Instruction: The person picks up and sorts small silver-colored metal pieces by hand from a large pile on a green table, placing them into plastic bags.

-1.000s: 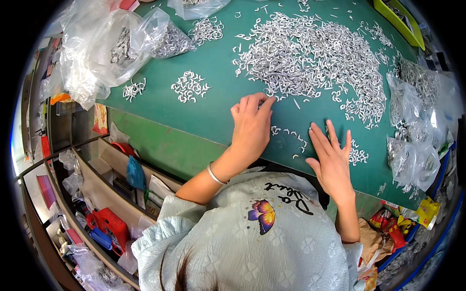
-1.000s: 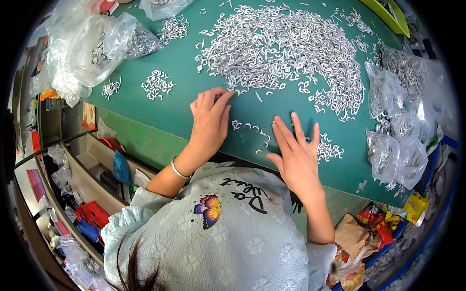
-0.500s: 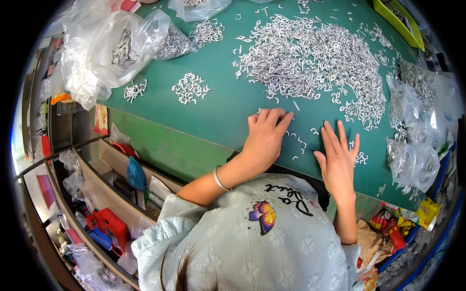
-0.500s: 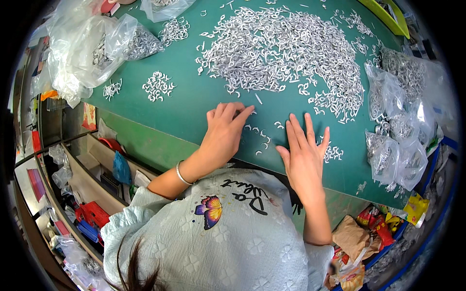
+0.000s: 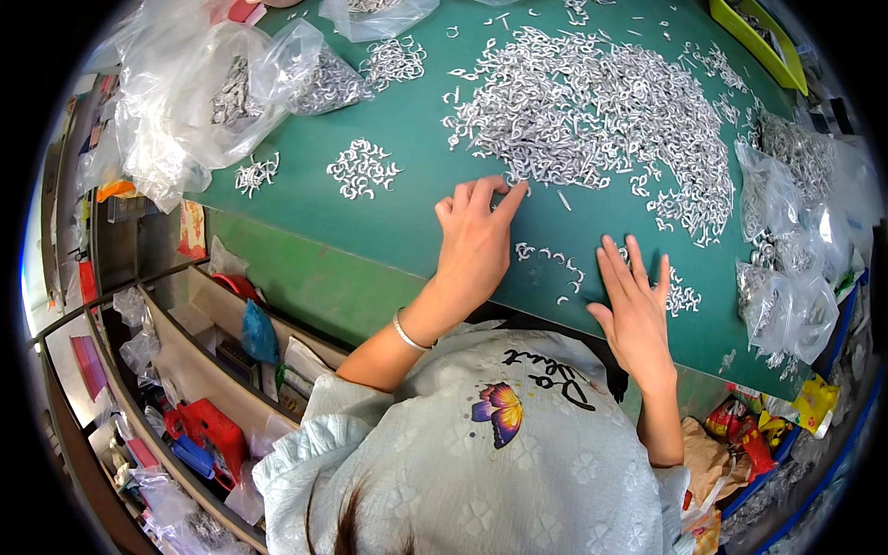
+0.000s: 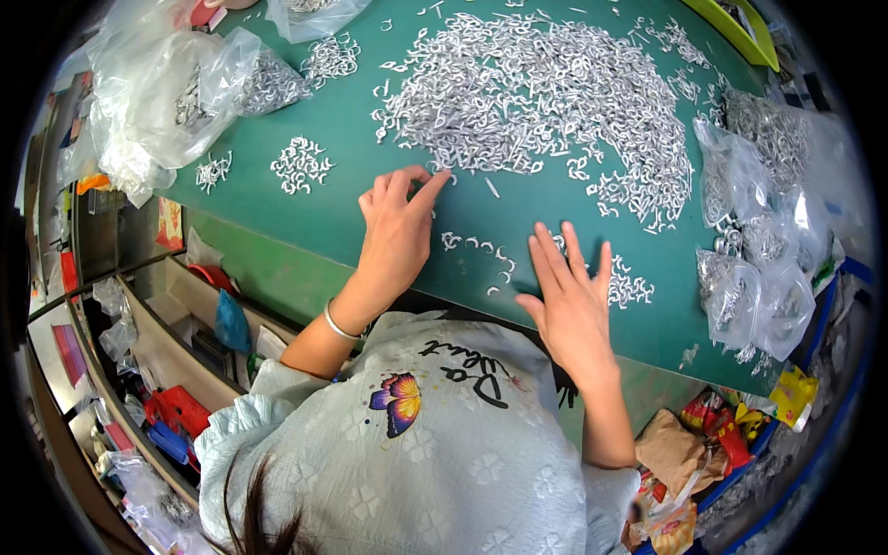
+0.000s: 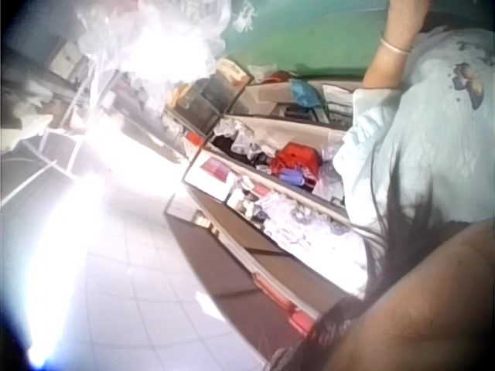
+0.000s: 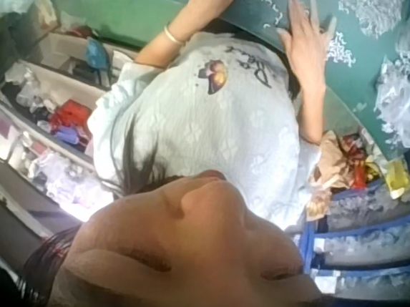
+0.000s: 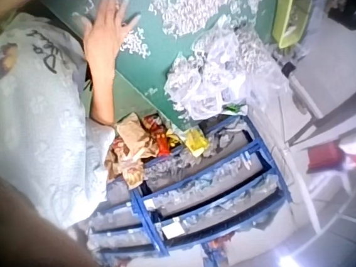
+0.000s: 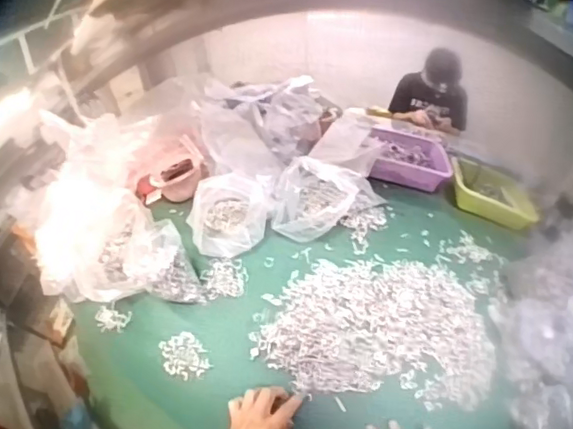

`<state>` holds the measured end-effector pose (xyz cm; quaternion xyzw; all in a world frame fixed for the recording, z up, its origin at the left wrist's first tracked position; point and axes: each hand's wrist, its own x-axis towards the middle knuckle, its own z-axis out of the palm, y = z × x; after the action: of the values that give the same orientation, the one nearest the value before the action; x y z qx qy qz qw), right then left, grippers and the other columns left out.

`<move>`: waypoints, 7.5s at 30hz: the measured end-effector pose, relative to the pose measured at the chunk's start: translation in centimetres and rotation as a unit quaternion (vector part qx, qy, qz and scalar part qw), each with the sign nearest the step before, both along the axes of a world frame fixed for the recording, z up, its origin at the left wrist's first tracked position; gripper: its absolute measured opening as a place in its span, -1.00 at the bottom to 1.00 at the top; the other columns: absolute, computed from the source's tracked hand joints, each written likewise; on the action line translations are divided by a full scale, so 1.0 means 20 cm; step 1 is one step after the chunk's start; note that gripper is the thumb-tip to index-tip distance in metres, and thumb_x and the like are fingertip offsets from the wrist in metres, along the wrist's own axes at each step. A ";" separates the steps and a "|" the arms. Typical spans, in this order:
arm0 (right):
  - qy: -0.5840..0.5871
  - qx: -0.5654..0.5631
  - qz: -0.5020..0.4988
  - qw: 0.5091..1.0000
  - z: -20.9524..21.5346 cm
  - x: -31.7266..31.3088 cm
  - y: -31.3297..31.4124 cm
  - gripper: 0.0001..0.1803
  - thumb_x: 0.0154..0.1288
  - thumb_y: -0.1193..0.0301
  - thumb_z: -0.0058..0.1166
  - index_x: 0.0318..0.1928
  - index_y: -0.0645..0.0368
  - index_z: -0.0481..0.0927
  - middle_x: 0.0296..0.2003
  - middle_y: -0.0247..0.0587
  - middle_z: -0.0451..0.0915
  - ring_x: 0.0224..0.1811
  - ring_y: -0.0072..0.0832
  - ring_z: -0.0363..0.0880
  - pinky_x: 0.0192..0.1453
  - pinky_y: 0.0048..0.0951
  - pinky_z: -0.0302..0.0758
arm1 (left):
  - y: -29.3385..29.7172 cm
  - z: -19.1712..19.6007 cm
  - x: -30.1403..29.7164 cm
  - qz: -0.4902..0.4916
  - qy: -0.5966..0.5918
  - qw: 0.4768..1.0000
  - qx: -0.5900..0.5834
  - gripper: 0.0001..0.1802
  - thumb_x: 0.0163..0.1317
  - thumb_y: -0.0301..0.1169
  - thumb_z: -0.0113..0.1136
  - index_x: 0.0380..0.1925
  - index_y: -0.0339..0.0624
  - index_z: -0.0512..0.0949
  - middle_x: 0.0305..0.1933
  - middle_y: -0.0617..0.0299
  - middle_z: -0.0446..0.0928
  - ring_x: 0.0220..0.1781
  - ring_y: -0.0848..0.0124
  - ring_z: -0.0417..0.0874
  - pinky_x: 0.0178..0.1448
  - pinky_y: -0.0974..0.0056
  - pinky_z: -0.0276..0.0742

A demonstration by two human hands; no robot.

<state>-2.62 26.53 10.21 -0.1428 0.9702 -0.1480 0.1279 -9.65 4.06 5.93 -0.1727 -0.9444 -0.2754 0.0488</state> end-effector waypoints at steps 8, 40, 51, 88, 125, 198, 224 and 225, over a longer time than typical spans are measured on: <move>0.025 -0.031 -0.014 0.999 -0.01 0.02 0.03 -0.28 0.15 0.32 0.21 0.32 0.25 0.34 0.40 -0.24 0.24 0.52 -0.20 0.03 0.50 0.22 -0.16 | 0.05 0.03 0.02 -0.015 0.017 0.999 0.032 -0.58 0.12 -0.64 0.17 0.03 -0.13 0.56 0.03 0.23 0.45 -0.01 0.25 0.43 0.06 0.14 0.21; 0.069 -0.015 -0.064 0.995 -0.06 0.31 0.11 -0.23 0.09 0.24 0.22 0.34 0.15 0.35 0.41 -0.33 0.25 0.53 -0.06 -0.01 0.46 0.30 -0.35 | -0.03 0.01 0.31 0.013 -0.005 0.993 0.113 -0.60 0.05 -0.57 0.33 -0.05 -0.17 0.57 -0.08 0.19 0.46 -0.05 0.23 0.44 0.04 0.18 0.22; 0.017 -0.067 0.042 0.997 -0.12 0.18 -0.13 -0.16 0.10 0.16 0.26 0.36 0.19 0.28 0.45 -0.27 0.15 0.53 -0.12 -0.04 0.42 0.41 -0.19 | -0.01 -0.03 0.28 0.002 0.015 0.997 0.077 -0.64 0.08 -0.46 0.34 -0.08 -0.16 0.57 -0.07 0.19 0.42 -0.03 0.22 0.40 0.01 0.12 0.18; 0.030 -0.083 0.118 0.989 -0.07 -0.08 -0.23 -0.34 0.21 0.21 0.18 0.33 0.05 0.38 0.41 -0.43 0.23 0.52 -0.18 0.00 0.46 0.35 -0.17 | 0.00 -0.04 0.35 -0.046 -0.017 0.990 0.130 -0.71 0.05 -0.55 0.32 -0.16 -0.15 0.60 -0.20 0.25 0.47 -0.16 0.30 0.47 -0.09 0.19 0.21; -0.020 -0.051 0.043 0.998 -0.09 0.12 -0.15 -0.10 0.07 0.17 0.30 0.38 0.23 0.24 0.47 -0.24 0.09 0.54 -0.11 -0.08 0.45 0.38 -0.21 | -0.09 -0.04 0.30 0.024 -0.013 0.994 0.104 -0.52 0.01 -0.54 0.38 0.00 -0.21 0.53 -0.03 0.12 0.45 0.02 0.17 0.44 0.07 0.15 0.27; 0.082 -0.137 0.012 0.987 -0.06 0.04 -0.16 -0.29 0.16 0.35 0.21 0.33 0.21 0.33 0.40 -0.15 0.25 0.51 -0.13 0.07 0.48 0.22 -0.20 | -0.09 -0.04 0.20 0.061 0.043 0.989 0.129 -0.64 0.09 -0.56 0.29 -0.06 -0.14 0.58 -0.13 0.20 0.47 -0.09 0.22 0.47 0.02 0.16 0.26; -0.025 -0.117 0.078 0.990 -0.01 0.01 -0.11 -0.28 0.14 0.32 0.21 0.33 0.16 0.34 0.42 -0.27 0.22 0.53 -0.20 0.01 0.52 0.21 -0.19 | -0.11 -0.03 0.23 0.057 -0.001 0.972 0.230 -0.79 0.19 -0.63 0.17 -0.16 -0.24 0.57 -0.18 0.15 0.53 -0.16 0.26 0.56 -0.14 0.24 0.43; -0.027 -0.120 0.075 0.990 -0.02 0.02 -0.11 -0.27 0.13 0.33 0.21 0.34 0.18 0.33 0.42 -0.24 0.21 0.53 -0.19 0.02 0.52 0.19 -0.18 | -0.11 -0.01 0.29 0.033 -0.101 0.958 0.268 -0.80 0.23 -0.61 0.13 -0.14 -0.25 0.56 -0.21 0.15 0.55 -0.22 0.30 0.57 -0.19 0.26 0.44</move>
<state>-2.27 24.38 9.86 -0.2250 0.9283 -0.2570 0.1470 -3.76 1.79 5.70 -0.0935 -0.8414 -0.5322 0.0069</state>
